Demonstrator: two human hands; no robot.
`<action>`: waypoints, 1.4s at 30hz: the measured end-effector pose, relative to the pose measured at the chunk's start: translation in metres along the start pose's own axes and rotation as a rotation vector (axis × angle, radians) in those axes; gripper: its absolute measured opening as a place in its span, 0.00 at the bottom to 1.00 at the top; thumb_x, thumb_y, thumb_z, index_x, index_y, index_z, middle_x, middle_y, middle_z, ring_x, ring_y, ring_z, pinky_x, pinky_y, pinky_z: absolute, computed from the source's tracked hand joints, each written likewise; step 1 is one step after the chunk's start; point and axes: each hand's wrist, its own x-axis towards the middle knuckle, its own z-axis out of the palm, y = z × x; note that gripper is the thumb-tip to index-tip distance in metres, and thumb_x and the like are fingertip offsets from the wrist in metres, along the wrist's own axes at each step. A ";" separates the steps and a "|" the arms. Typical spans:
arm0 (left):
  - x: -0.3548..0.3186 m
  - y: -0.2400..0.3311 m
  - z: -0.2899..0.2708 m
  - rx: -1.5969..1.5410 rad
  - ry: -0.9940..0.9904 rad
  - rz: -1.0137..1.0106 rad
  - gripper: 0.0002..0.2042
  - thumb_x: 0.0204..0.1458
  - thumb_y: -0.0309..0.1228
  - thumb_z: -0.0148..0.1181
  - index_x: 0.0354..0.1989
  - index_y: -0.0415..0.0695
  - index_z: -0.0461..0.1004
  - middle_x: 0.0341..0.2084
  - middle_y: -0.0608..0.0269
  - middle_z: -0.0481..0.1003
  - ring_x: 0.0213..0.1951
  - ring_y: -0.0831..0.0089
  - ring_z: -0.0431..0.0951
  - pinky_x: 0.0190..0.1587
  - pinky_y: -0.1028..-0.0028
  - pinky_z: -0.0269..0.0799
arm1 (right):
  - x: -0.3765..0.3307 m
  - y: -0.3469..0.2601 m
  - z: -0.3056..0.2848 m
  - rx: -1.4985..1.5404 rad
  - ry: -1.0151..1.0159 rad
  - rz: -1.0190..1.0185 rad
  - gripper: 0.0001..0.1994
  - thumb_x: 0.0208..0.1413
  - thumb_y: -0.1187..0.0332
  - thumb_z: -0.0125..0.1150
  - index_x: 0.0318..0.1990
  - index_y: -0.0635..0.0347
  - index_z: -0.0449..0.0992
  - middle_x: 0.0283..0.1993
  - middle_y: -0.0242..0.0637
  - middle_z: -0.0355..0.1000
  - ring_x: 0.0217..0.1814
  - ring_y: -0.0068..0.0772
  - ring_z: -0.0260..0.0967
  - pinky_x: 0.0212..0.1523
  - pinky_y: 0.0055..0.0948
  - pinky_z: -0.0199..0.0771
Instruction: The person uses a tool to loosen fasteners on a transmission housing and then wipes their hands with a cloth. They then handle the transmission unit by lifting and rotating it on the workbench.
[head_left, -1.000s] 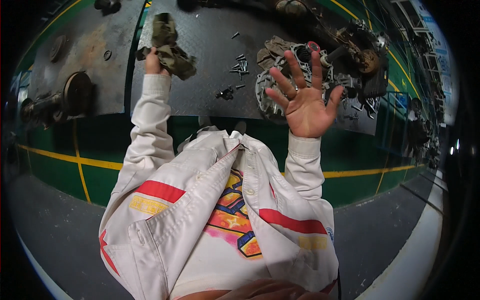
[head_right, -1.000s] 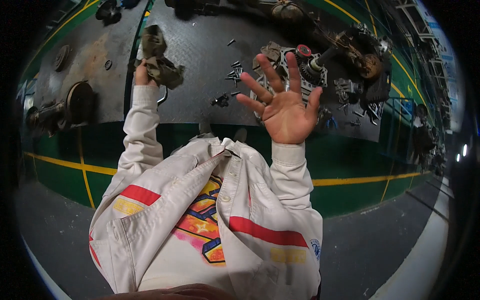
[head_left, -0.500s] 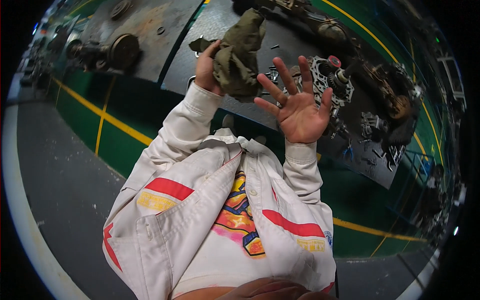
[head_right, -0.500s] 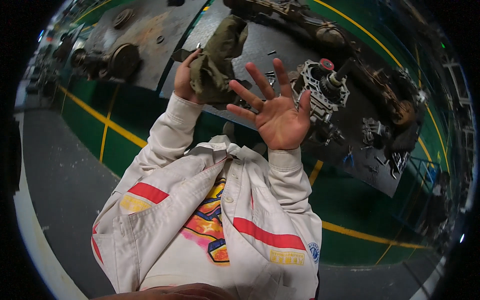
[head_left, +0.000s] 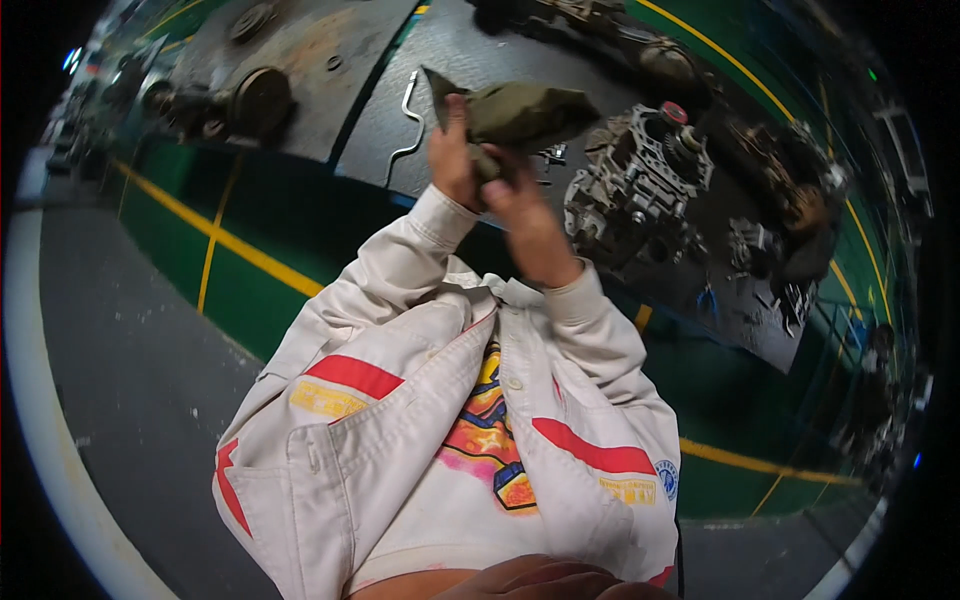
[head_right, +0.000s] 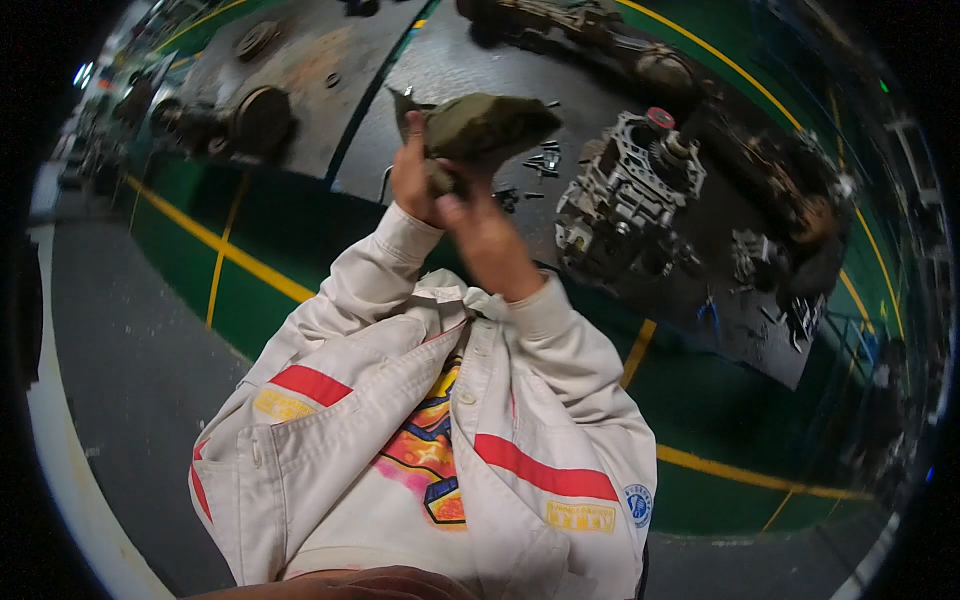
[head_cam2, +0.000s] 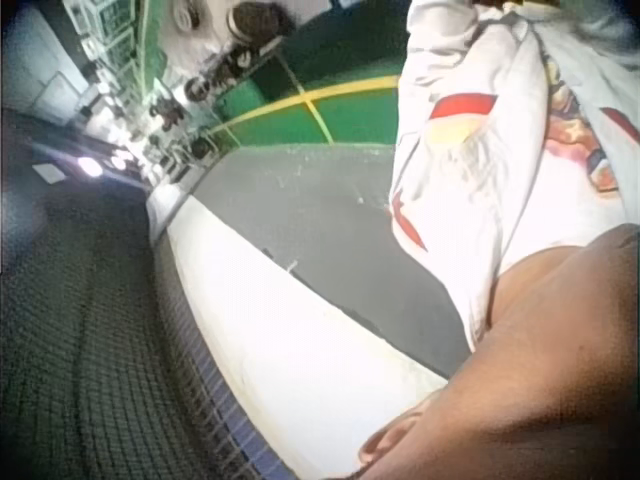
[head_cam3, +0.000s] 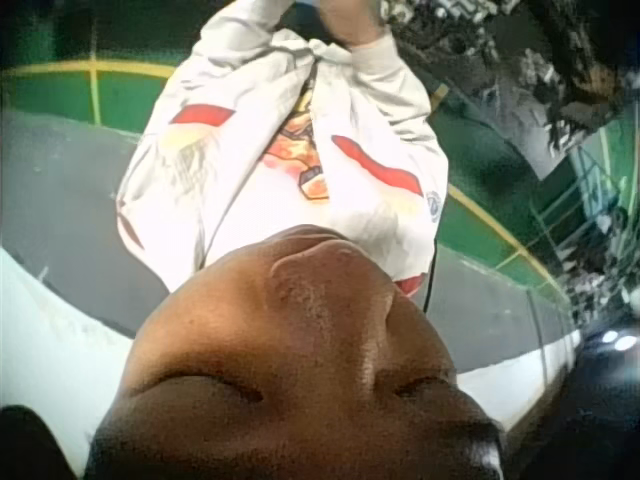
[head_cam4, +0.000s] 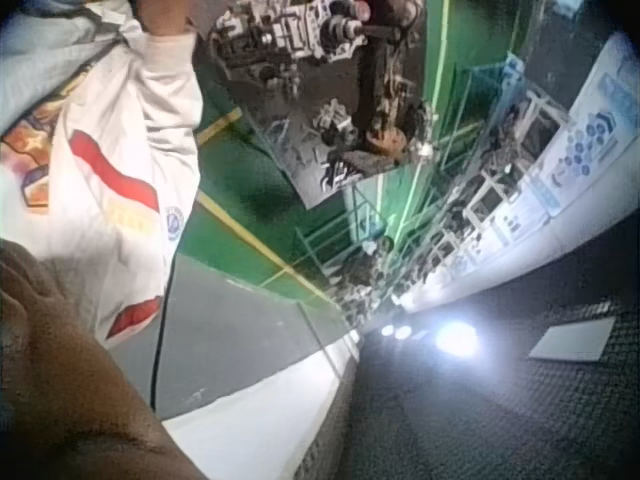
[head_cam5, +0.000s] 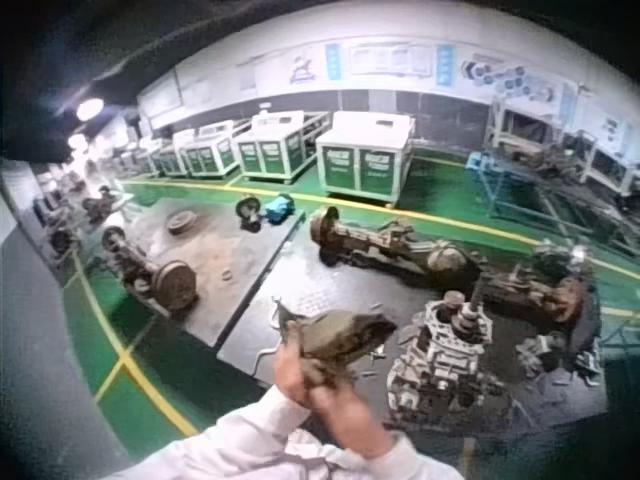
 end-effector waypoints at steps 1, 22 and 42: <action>0.011 -0.001 -0.016 0.284 0.081 -0.088 0.38 0.61 0.65 0.41 0.50 0.35 0.75 0.36 0.52 0.80 0.36 0.64 0.81 0.44 0.67 0.77 | -0.004 -0.014 0.016 -0.092 0.005 0.033 0.24 0.67 0.61 0.50 0.68 0.56 0.58 0.62 0.49 0.66 0.62 0.50 0.69 0.59 0.39 0.70; 0.037 -0.086 -0.186 -0.684 -0.351 -0.483 0.32 0.65 0.56 0.39 0.65 0.40 0.63 0.60 0.54 0.70 0.58 0.57 0.72 0.63 0.59 0.66 | -0.001 0.073 0.165 -0.699 0.082 0.456 0.22 0.54 0.75 0.56 0.58 0.65 0.72 0.70 0.48 0.58 0.71 0.55 0.54 0.68 0.43 0.60; -0.038 -0.065 -0.123 -0.509 -0.565 -0.687 0.25 0.64 0.49 0.51 0.61 0.44 0.68 0.56 0.58 0.74 0.57 0.59 0.73 0.60 0.58 0.69 | -0.058 0.132 0.096 -0.628 0.134 0.316 0.25 0.62 0.65 0.45 0.66 0.58 0.63 0.65 0.54 0.65 0.63 0.62 0.63 0.65 0.46 0.64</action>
